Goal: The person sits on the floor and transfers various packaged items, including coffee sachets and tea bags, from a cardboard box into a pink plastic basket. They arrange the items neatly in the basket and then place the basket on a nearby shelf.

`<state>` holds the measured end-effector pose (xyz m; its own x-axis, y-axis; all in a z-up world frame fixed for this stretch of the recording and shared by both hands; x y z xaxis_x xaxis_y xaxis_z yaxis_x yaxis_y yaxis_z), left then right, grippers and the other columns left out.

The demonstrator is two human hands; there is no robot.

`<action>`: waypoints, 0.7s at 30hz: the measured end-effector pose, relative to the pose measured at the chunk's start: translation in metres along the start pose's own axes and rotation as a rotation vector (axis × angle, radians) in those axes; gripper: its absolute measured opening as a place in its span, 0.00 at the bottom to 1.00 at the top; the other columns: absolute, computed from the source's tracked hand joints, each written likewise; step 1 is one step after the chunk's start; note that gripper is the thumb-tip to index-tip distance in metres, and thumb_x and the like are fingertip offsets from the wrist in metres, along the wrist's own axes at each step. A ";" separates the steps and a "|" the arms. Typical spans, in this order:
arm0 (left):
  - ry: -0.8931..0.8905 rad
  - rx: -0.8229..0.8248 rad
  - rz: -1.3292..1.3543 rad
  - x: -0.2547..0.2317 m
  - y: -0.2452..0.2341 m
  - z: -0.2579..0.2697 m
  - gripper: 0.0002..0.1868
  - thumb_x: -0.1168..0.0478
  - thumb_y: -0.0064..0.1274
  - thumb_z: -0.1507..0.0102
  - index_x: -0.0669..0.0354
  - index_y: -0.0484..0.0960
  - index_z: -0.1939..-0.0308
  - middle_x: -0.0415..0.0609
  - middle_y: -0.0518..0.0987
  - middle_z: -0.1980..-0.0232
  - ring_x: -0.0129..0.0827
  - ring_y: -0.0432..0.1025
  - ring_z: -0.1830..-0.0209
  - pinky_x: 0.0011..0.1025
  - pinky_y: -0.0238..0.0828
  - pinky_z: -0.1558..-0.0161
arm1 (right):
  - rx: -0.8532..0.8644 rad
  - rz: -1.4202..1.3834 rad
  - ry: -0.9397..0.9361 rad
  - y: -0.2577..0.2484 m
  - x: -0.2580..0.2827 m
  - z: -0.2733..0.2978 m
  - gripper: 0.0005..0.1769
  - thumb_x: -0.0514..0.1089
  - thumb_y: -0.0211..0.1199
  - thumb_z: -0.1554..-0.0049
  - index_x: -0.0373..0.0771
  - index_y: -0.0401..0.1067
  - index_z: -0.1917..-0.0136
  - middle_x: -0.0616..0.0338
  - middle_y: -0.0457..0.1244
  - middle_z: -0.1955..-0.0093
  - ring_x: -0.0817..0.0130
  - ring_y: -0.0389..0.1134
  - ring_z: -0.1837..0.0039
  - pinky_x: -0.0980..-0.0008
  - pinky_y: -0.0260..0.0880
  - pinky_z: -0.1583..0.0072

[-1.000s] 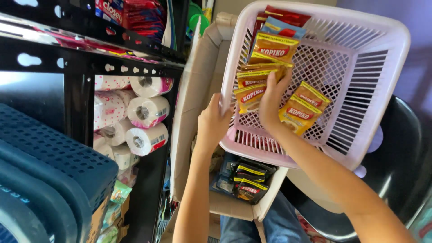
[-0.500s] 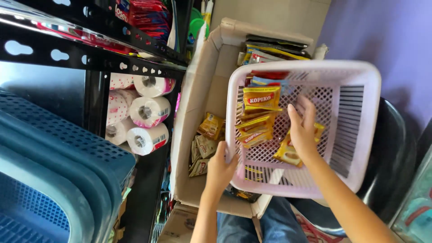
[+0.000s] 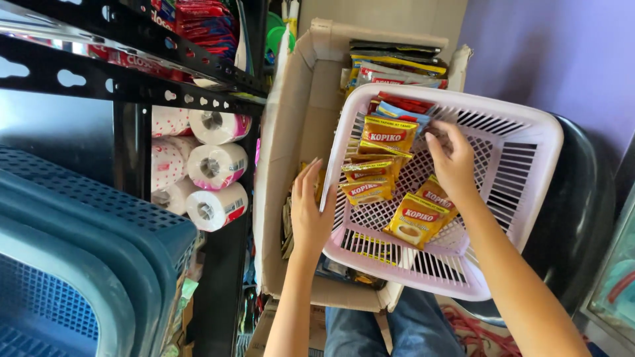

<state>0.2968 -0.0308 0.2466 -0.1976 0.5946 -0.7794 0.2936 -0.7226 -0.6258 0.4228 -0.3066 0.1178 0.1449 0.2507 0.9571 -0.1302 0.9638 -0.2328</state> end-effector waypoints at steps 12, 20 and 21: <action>0.502 0.135 -0.458 -0.028 0.100 -0.090 0.18 0.66 0.57 0.39 0.55 0.78 0.44 0.45 0.78 0.45 0.40 0.71 0.44 0.40 0.68 0.44 | -0.031 0.009 -0.128 0.022 0.018 0.000 0.06 0.28 0.62 0.36 0.29 0.72 0.45 0.56 0.68 0.51 0.76 0.69 0.51 0.74 0.70 0.49; 0.546 0.202 -0.351 -0.032 0.083 -0.098 0.10 0.62 0.59 0.43 0.52 0.78 0.58 0.45 0.74 0.56 0.42 0.72 0.53 0.40 0.68 0.54 | 0.040 0.224 -0.282 0.025 0.026 0.002 0.13 0.27 0.61 0.38 0.30 0.74 0.40 0.50 0.69 0.43 0.66 0.71 0.42 0.69 0.72 0.40; 0.567 0.208 -0.362 -0.031 0.083 -0.098 0.08 0.63 0.58 0.40 0.51 0.77 0.58 0.43 0.75 0.56 0.39 0.72 0.53 0.40 0.69 0.54 | 0.066 0.121 -0.161 0.024 0.013 0.001 0.13 0.27 0.58 0.36 0.30 0.73 0.39 0.51 0.68 0.42 0.67 0.71 0.43 0.70 0.72 0.41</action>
<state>0.4186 -0.0745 0.2221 0.2855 0.8617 -0.4195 0.1053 -0.4633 -0.8799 0.4207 -0.2804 0.1251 -0.0332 0.3414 0.9393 -0.2017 0.9182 -0.3408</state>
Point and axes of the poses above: each hand's wrist, its own z-axis away from the middle knuckle, its own y-axis out of the palm, x = y × z, the point moved 6 cm from there along -z, towards the middle knuckle
